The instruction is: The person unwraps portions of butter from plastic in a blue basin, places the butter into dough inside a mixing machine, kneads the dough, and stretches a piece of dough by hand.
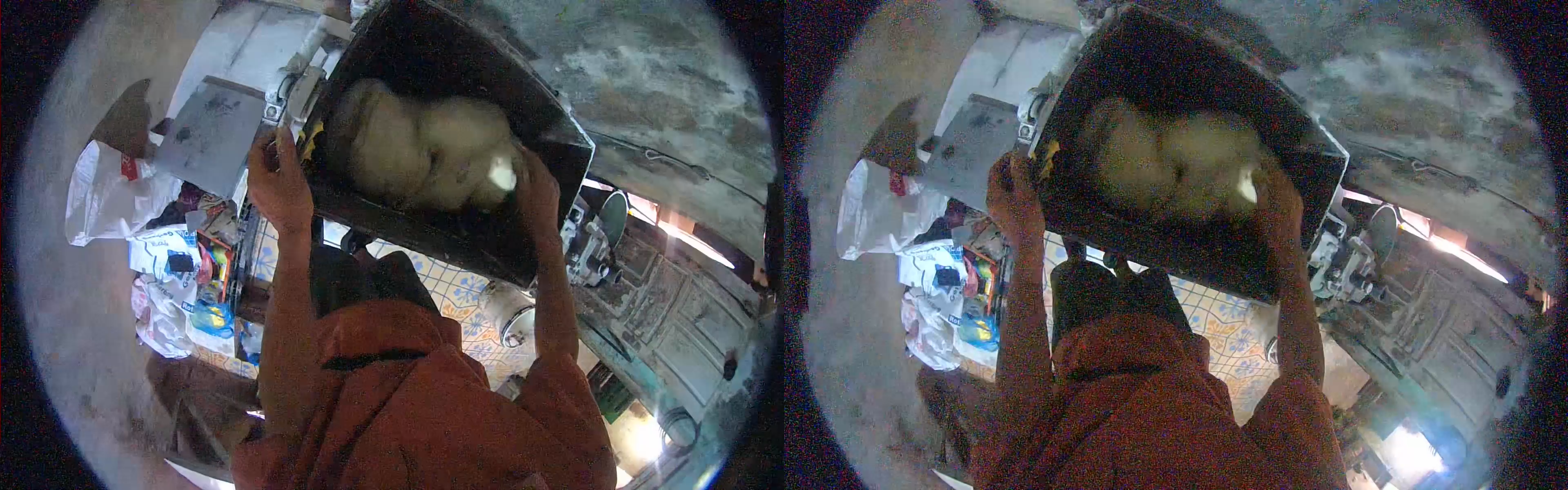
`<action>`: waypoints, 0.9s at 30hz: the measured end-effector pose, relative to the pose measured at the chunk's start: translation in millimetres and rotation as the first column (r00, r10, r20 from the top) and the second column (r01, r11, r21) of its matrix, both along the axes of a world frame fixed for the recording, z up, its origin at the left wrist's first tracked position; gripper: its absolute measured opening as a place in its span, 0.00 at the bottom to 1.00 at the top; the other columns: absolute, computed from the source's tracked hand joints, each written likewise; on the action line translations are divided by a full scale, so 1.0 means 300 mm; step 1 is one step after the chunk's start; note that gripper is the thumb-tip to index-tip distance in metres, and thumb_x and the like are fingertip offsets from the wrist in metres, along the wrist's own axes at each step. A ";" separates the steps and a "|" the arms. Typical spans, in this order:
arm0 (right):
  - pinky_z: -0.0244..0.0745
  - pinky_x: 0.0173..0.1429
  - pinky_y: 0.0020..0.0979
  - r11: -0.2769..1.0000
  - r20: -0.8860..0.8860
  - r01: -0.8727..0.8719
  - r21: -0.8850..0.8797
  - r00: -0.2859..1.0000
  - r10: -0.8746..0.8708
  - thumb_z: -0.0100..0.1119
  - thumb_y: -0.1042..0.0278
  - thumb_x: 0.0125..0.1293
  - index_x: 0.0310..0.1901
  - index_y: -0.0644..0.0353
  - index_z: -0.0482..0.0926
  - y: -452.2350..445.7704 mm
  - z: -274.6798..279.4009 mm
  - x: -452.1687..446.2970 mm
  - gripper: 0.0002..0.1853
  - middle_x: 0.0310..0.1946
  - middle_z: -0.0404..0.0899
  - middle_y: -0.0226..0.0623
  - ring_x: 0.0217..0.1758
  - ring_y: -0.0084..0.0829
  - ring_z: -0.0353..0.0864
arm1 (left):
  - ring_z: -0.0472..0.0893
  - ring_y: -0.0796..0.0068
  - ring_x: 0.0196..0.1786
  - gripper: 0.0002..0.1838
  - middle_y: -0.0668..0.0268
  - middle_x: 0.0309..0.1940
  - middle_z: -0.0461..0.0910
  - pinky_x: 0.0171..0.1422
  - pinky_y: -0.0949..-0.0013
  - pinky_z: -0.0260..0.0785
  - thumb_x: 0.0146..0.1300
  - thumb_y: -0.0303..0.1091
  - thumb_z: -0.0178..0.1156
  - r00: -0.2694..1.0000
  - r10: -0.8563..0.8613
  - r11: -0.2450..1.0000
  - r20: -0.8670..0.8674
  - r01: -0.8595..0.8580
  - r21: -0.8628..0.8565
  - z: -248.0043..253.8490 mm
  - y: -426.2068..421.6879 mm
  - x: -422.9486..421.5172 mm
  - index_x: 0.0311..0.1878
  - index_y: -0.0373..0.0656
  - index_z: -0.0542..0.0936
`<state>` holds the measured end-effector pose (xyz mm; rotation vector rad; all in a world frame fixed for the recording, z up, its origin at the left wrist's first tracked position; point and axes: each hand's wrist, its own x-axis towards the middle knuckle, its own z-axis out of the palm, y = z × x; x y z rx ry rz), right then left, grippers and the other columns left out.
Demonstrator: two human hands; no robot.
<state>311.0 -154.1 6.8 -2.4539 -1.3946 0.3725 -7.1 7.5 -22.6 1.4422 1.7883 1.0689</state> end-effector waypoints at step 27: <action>0.64 0.67 0.43 0.749 -0.225 -0.486 -0.451 0.874 0.432 0.52 0.63 0.67 0.55 0.65 0.75 -0.165 -0.136 -0.015 0.19 0.54 0.76 0.50 0.59 0.47 0.74 | 0.83 0.65 0.36 0.16 0.57 0.34 0.83 0.41 0.65 0.73 0.67 0.43 0.58 0.999 -0.022 0.997 0.039 0.025 -0.073 0.048 0.003 0.000 0.43 0.37 0.80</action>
